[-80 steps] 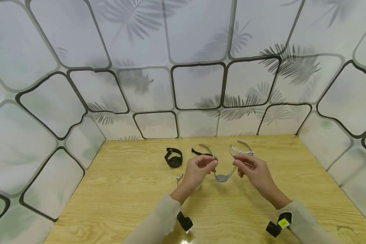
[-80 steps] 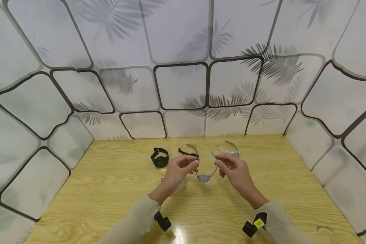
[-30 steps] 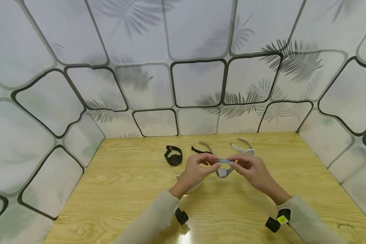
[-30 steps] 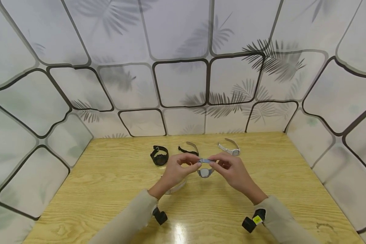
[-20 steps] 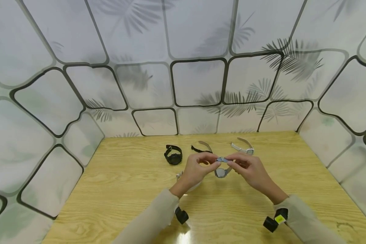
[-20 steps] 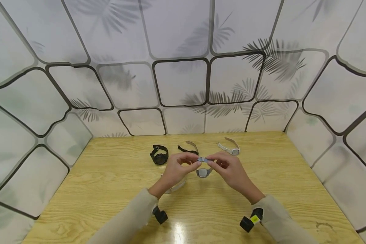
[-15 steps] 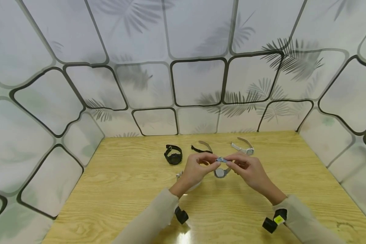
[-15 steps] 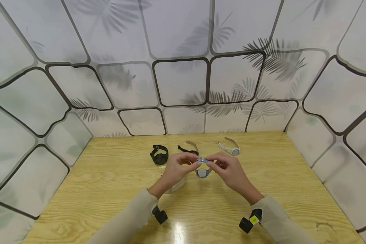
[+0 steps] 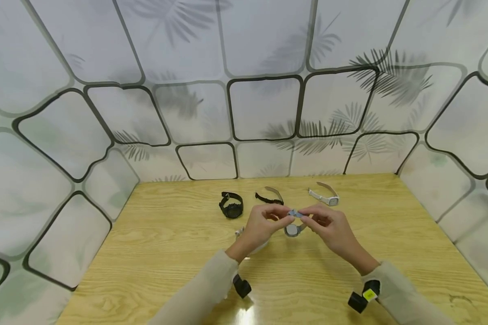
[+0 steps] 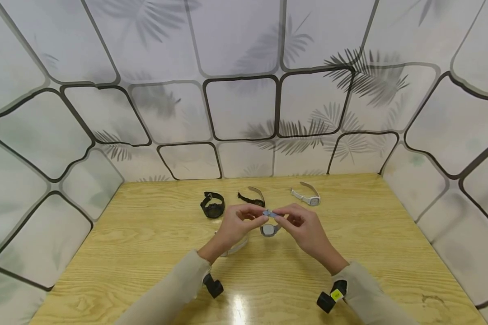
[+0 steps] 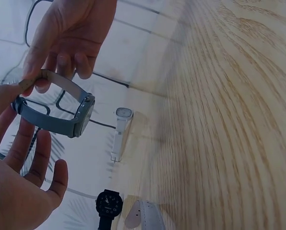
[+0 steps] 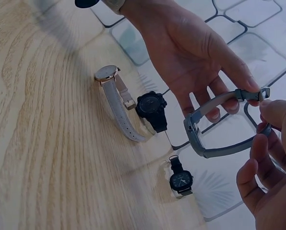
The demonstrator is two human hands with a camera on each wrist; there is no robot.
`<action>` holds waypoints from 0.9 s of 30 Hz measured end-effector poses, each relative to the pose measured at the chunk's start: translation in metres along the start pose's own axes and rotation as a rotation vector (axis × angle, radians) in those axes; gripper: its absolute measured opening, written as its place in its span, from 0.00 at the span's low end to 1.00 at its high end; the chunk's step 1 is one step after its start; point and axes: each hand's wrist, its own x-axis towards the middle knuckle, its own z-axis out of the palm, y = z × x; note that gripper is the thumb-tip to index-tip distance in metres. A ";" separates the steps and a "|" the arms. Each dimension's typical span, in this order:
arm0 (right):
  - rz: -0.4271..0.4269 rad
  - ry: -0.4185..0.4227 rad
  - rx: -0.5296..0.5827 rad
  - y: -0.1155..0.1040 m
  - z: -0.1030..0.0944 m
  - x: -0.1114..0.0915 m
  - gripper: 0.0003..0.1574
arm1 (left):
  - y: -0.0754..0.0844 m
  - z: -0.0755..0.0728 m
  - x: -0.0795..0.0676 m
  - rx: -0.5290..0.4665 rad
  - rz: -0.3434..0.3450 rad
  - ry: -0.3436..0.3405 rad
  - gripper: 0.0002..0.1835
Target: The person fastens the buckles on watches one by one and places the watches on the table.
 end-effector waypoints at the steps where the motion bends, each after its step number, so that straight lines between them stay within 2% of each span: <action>1: 0.001 0.003 -0.005 0.000 0.000 0.000 0.15 | -0.002 0.000 0.000 0.000 0.002 0.001 0.10; 5: 0.012 0.014 0.001 -0.003 0.002 -0.001 0.15 | -0.006 -0.001 0.000 -0.009 0.019 0.000 0.10; 13: 0.045 0.036 0.005 -0.031 0.003 -0.002 0.10 | -0.009 -0.002 -0.002 -0.023 0.055 -0.008 0.11; 20: 0.013 0.050 0.041 -0.032 0.007 -0.002 0.10 | -0.009 -0.001 -0.001 -0.001 0.063 -0.010 0.09; 27: 0.006 0.061 0.024 -0.033 0.011 -0.003 0.10 | -0.008 -0.002 -0.001 0.017 0.060 -0.016 0.09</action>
